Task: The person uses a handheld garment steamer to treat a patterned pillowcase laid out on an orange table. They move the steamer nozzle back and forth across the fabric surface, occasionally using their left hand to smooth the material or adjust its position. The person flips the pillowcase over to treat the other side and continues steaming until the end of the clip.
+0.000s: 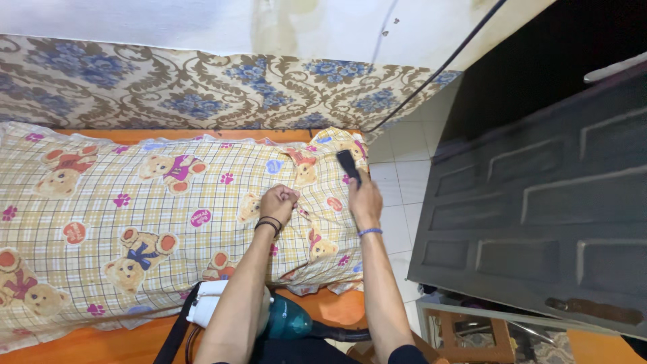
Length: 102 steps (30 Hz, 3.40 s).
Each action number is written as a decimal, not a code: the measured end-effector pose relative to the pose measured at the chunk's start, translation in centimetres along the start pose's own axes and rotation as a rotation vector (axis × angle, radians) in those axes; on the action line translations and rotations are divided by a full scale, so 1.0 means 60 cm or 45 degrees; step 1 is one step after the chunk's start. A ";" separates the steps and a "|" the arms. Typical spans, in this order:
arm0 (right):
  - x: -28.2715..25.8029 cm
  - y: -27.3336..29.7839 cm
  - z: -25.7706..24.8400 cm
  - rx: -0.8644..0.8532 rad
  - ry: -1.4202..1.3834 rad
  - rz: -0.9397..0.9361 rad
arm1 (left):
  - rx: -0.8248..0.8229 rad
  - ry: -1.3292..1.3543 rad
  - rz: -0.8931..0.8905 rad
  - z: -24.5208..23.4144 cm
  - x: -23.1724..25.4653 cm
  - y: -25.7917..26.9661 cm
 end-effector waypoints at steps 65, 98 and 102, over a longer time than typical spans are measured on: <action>-0.042 -0.097 0.081 -0.342 -0.084 0.042 | -0.161 0.153 0.140 0.006 -0.028 -0.029; 0.025 -0.082 0.058 -0.311 -0.081 0.169 | 0.262 -1.327 0.976 0.058 0.100 0.087; 0.001 -0.080 0.069 -0.278 -0.063 0.037 | 0.286 -1.464 0.946 0.059 0.110 0.096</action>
Point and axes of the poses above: each hand's wrist, its own y-axis away from the middle knuckle, its own z-axis out of the palm, x = y × z, the point moved 9 cm from there along -y, towards the middle knuckle, and after that the axes turned 15 degrees about -z, right-handed, at the moved point
